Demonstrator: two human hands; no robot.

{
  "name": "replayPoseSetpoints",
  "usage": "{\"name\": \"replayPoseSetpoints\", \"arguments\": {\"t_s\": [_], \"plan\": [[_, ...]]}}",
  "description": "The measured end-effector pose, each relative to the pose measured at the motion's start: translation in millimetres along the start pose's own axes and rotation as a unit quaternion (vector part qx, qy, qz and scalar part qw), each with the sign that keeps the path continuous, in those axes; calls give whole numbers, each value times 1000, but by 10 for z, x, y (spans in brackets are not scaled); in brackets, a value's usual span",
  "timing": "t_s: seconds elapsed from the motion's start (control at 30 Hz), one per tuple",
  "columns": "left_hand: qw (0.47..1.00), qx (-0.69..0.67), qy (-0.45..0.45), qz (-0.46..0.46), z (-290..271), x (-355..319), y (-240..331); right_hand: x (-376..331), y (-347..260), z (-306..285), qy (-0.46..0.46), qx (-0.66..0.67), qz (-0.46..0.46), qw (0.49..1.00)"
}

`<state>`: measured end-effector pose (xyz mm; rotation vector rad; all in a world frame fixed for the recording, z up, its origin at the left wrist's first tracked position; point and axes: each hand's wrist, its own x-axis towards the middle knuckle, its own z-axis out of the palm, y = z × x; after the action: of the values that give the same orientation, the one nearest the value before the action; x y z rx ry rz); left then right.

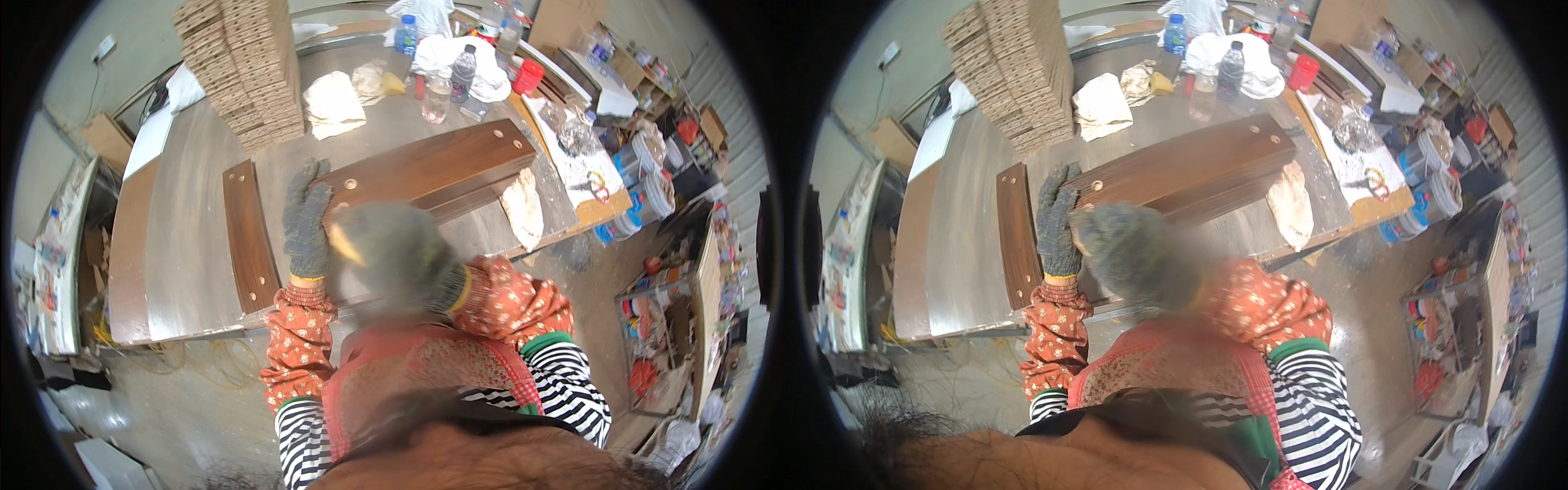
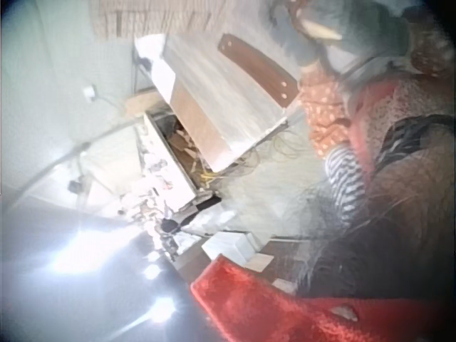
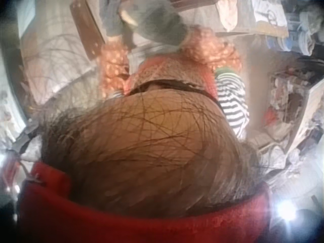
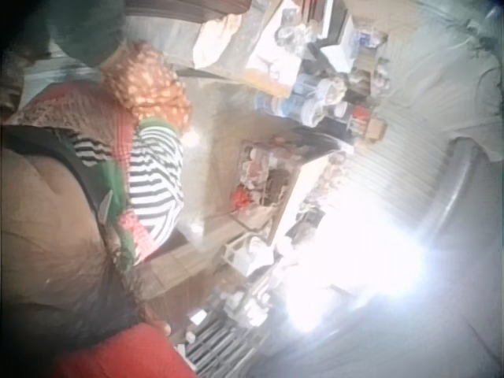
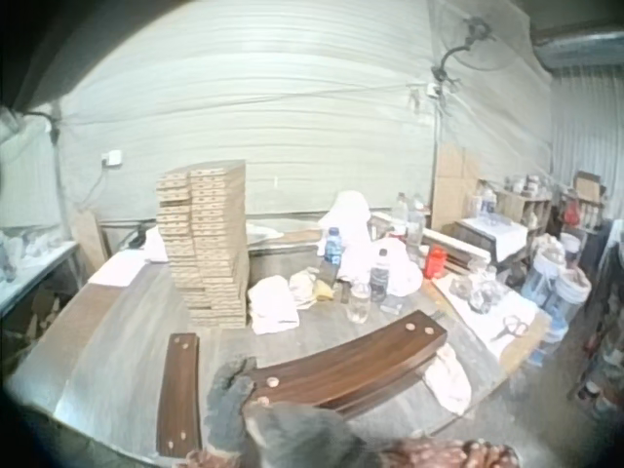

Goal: The person wipes multiple wooden panels on a metal workbench using a cloth. They repeatedly flip and reposition the panels to clean different sides and edges. The person handles the panels one at a time, moving them around the bench while continuing to wipe.

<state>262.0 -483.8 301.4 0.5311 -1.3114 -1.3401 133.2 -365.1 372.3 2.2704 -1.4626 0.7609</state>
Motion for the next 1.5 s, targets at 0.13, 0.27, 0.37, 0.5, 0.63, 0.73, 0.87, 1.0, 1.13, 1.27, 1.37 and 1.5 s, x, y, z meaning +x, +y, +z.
{"name": "replayPoseSetpoints", "arguments": {"t_s": [0.13,0.27,0.37,0.5,0.63,0.73,0.87,1.0,1.13,1.27,1.37,1.5], "plan": [[945,286,-29,155,-102,50,-76,15,-63,288,65,0,70,995],[929,246,-57,271,-149,42,-128,-230,411,-26,9,71,64,995],[922,285,-44,260,-106,-8,-109,-461,602,-369,76,15,151,986],[970,191,-21,146,-41,-35,-1,-402,534,-343,28,3,138,990],[843,407,-98,337,-84,17,36,-369,471,-126,14,-12,87,996],[881,342,-101,311,-125,15,-35,-594,754,-210,-26,-45,115,992],[931,269,-74,235,-131,-42,-100,-917,1183,-475,115,-124,186,968],[944,244,-58,216,-62,-12,-34,-842,1165,-478,8,6,191,982],[875,389,-105,269,-1,10,84,-758,1043,-382,113,-112,120,980],[960,244,-60,127,8,-51,83,-1018,1600,-592,-41,142,305,941],[994,101,5,42,-20,-83,29,-1177,1781,-695,197,-214,241,926],[937,337,-11,96,-78,-6,-30,-1148,1566,-633,175,-194,161,952]]}}
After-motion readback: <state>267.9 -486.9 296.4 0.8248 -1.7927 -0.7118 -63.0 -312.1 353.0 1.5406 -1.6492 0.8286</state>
